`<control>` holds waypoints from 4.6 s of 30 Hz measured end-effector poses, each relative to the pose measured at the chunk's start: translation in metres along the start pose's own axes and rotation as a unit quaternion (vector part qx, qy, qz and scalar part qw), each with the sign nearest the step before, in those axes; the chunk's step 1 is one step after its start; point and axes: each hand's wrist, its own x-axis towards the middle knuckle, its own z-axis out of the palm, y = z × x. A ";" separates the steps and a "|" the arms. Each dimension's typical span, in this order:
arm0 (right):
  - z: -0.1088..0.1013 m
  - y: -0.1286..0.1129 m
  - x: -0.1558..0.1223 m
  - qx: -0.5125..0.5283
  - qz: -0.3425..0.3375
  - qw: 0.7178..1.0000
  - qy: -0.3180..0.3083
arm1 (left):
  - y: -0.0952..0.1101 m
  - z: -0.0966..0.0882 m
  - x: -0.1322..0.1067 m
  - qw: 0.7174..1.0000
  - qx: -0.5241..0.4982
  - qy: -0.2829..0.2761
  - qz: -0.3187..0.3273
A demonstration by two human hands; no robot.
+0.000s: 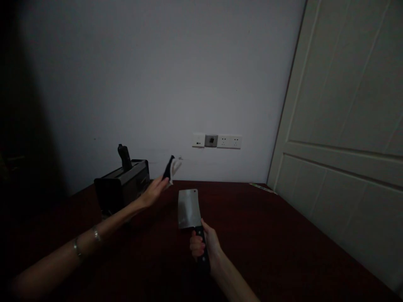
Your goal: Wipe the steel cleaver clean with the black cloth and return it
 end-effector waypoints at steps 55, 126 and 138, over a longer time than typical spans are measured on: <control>0.019 0.002 -0.008 -0.023 -0.074 0.997 -0.026 | -0.009 0.067 0.003 0.817 0.374 -0.385 0.209; 0.030 -0.002 -0.018 -0.043 -0.088 0.994 -0.057 | 0.003 0.062 -0.004 0.921 0.182 -0.267 0.219; 0.036 -0.002 -0.022 -0.059 -0.092 0.992 -0.068 | 0.009 0.060 -0.009 0.897 0.197 -0.300 0.258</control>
